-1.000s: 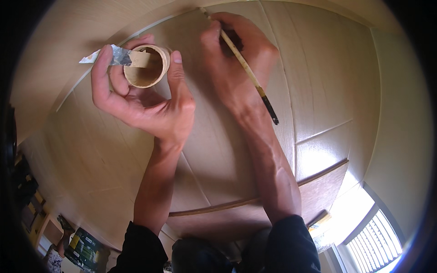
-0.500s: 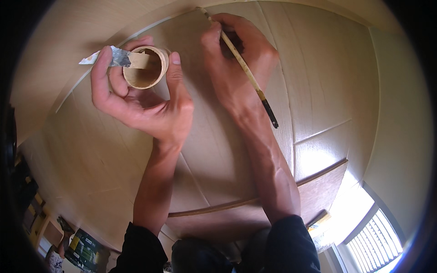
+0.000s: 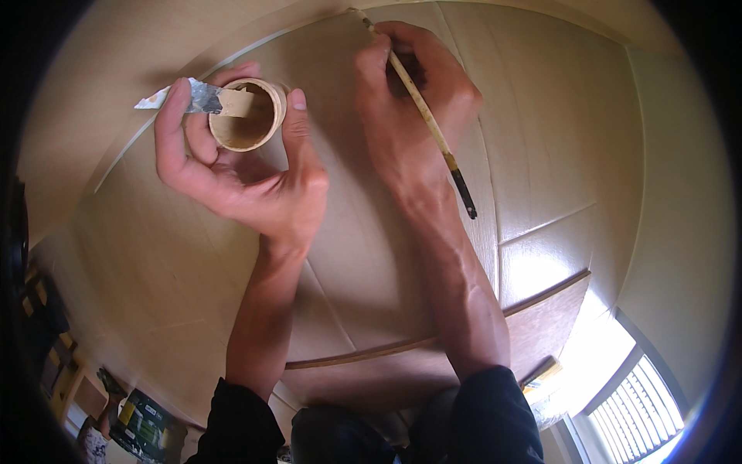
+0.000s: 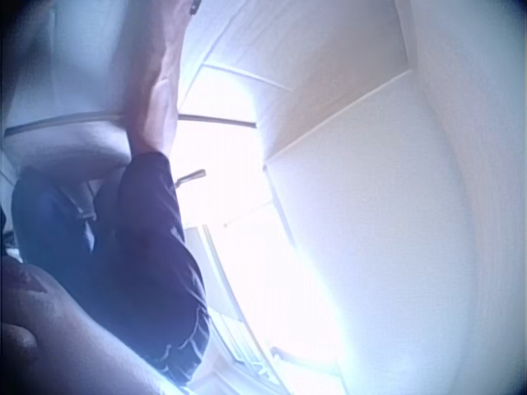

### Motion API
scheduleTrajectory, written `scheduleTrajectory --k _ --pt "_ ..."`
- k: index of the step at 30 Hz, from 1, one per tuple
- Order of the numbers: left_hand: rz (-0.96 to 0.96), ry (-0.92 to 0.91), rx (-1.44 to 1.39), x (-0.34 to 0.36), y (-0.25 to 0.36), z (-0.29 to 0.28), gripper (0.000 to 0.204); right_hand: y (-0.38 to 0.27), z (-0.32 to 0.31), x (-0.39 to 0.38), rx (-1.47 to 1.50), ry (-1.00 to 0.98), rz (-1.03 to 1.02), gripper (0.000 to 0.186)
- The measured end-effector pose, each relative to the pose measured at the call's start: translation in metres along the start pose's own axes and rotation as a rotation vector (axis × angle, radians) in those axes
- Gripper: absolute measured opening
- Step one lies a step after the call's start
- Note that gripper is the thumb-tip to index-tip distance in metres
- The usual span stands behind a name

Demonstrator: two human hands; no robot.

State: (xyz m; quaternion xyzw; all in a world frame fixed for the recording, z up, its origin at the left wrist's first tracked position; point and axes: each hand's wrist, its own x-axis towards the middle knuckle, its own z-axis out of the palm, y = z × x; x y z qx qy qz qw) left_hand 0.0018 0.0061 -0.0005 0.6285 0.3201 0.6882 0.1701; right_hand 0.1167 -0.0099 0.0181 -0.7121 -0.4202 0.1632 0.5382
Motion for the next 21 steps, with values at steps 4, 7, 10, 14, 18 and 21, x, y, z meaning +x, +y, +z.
scheduleTrajectory --k 4,7,10,14,18,21 --pt "-0.002 0.022 -0.012 0.0 -0.001 0.001 0.072 0.0 0.005 -0.001 0.008 -0.045 -0.068 0.022" --pt "-0.022 -0.012 0.01 0.0 0.002 -0.001 0.073 0.0 0.005 -0.001 -0.03 -0.055 -0.054 0.022" --pt "-0.027 -0.018 0.011 0.0 0.002 -0.001 0.074 0.001 0.003 0.0 -0.027 -0.002 -0.033 0.023" --pt "-0.044 -0.015 0.01 0.0 -0.001 -0.002 0.074 0.003 0.002 0.004 -0.064 0.078 0.024 0.022" --pt "-0.032 -0.007 0.032 0.0 -0.001 -0.002 0.075 0.004 -0.003 0.005 -0.047 0.128 0.028 0.021" --pt "-0.019 -0.014 0.045 0.0 -0.003 -0.003 0.075 0.005 -0.012 0.002 -0.013 0.155 0.004 0.022"
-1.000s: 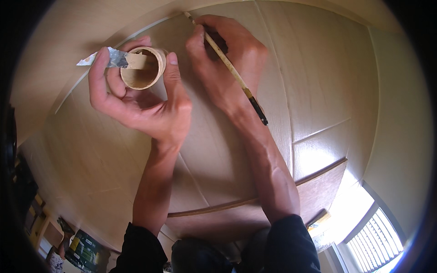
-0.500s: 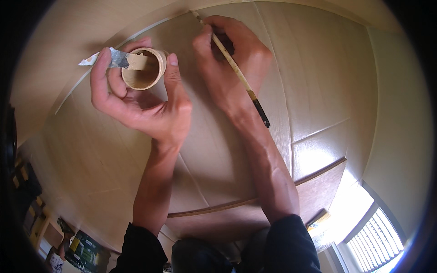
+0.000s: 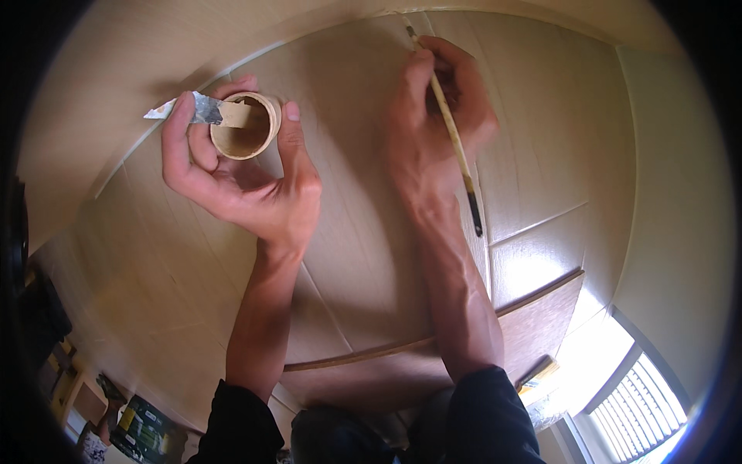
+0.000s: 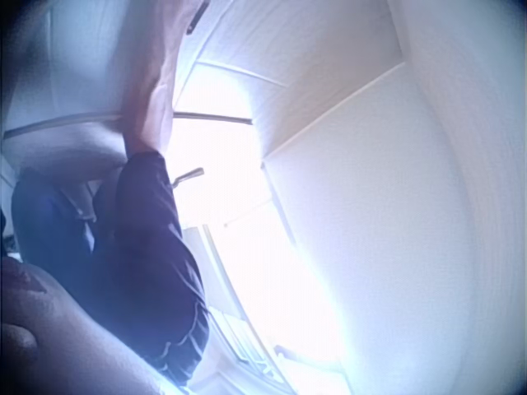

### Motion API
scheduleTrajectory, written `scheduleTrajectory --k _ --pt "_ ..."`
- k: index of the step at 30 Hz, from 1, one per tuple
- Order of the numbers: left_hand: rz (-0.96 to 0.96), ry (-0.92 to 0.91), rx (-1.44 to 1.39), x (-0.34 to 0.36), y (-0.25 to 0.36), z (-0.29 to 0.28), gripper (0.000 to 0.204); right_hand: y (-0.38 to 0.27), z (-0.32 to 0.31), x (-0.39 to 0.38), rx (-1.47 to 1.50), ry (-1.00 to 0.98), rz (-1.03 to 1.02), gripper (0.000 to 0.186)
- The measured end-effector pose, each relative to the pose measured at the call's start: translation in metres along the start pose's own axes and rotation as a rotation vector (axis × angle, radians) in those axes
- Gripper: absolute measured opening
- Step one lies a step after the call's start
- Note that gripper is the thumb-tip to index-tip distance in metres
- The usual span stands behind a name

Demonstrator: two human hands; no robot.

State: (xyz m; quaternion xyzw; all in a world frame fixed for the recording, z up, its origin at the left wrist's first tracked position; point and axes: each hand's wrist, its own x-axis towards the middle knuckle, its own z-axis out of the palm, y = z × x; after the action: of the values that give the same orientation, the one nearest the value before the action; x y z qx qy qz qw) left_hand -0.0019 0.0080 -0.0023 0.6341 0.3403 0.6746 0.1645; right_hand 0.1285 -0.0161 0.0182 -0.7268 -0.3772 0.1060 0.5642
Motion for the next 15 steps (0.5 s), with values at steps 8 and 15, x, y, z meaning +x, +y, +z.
scheduleTrajectory --k 8,15 --pt "-0.107 -0.218 0.032 -0.002 0.005 -0.003 0.079 0.008 -0.04 -0.004 0.0 0.035 -0.073 0.022" --pt "-0.201 -0.393 -0.045 -0.011 0.006 -0.004 0.077 0.022 -0.054 -0.001 0.205 0.143 -0.307 0.014"
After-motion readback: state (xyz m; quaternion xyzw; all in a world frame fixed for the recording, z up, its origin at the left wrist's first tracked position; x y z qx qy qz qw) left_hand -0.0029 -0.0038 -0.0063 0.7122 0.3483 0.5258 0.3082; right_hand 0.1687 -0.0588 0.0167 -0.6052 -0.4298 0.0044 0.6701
